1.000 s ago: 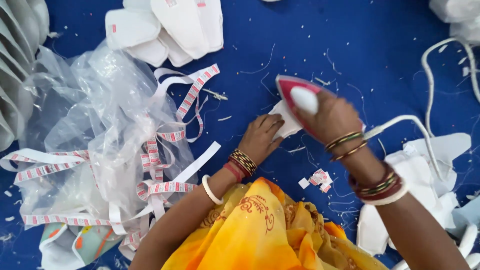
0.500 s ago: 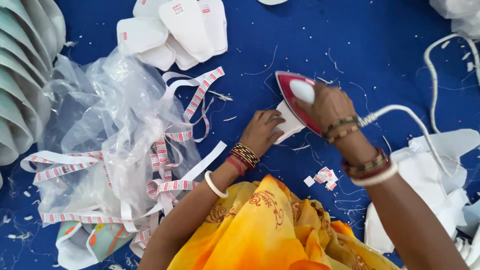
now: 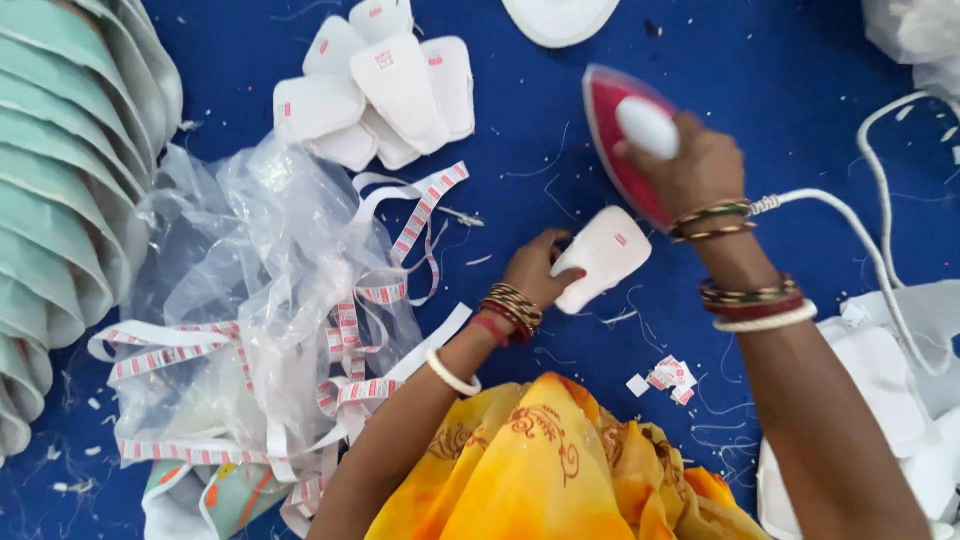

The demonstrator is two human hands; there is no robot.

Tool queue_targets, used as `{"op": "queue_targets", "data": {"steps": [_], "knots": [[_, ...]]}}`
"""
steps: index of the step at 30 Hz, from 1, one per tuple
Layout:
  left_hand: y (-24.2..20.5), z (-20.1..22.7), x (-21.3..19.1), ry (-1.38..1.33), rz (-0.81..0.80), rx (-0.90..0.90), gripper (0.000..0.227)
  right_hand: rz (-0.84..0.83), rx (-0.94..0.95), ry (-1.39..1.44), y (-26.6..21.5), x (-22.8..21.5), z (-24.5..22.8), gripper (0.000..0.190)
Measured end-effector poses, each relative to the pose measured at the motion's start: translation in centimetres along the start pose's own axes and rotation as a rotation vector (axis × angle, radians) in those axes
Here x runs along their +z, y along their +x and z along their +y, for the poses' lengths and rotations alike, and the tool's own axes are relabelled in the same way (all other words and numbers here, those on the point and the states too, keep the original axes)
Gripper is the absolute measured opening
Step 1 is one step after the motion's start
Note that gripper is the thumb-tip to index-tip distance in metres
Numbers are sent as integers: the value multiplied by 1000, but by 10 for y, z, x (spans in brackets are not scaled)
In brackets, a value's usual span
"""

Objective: The person irons white fabric masks on a blue floor using a red and white iron. They pick up masks from a pile, place them on the floor, press them with the iron, and then move them aside. The person also handles stacks of light green masks and plastic packaging during the process.

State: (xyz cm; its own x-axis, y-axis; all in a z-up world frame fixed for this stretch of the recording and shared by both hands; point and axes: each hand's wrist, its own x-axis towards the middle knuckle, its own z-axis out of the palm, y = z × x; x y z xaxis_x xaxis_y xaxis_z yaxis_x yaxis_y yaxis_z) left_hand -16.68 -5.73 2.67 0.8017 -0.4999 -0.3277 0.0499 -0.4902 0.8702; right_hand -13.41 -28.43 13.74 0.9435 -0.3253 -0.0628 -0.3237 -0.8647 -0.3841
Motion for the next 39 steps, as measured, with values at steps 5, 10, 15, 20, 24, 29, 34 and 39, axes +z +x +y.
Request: {"op": "queue_targets", "data": {"steps": [5, 10, 15, 20, 24, 29, 34, 39], "knots": [[51, -56, -72, 7, 190, 62, 49, 230, -22, 532, -13, 4, 63, 55], [121, -106, -217, 400, 728, 514, 42, 330, 13, 878, -30, 47, 113, 58], [76, -73, -253, 237, 693, 179, 71, 201, 213, 756, -45, 17, 85, 46], [35, -48, -212, 523, 766, 242, 77, 216, 181, -81, -143, -14, 151, 47], [7, -16, -157, 471, 712, 394, 55, -218, 700, -725, -213, -25, 217, 79], [-26, 40, -63, 393, 525, 464, 48, -90, 567, -552, -226, -25, 219, 52], [-65, 77, 6, 72, -8, 515, 53, 184, 296, -340, -201, -47, 112, 33], [-54, 68, 34, -232, -220, 310, 96, -67, 95, 576, -178, -34, -2, 32]]}}
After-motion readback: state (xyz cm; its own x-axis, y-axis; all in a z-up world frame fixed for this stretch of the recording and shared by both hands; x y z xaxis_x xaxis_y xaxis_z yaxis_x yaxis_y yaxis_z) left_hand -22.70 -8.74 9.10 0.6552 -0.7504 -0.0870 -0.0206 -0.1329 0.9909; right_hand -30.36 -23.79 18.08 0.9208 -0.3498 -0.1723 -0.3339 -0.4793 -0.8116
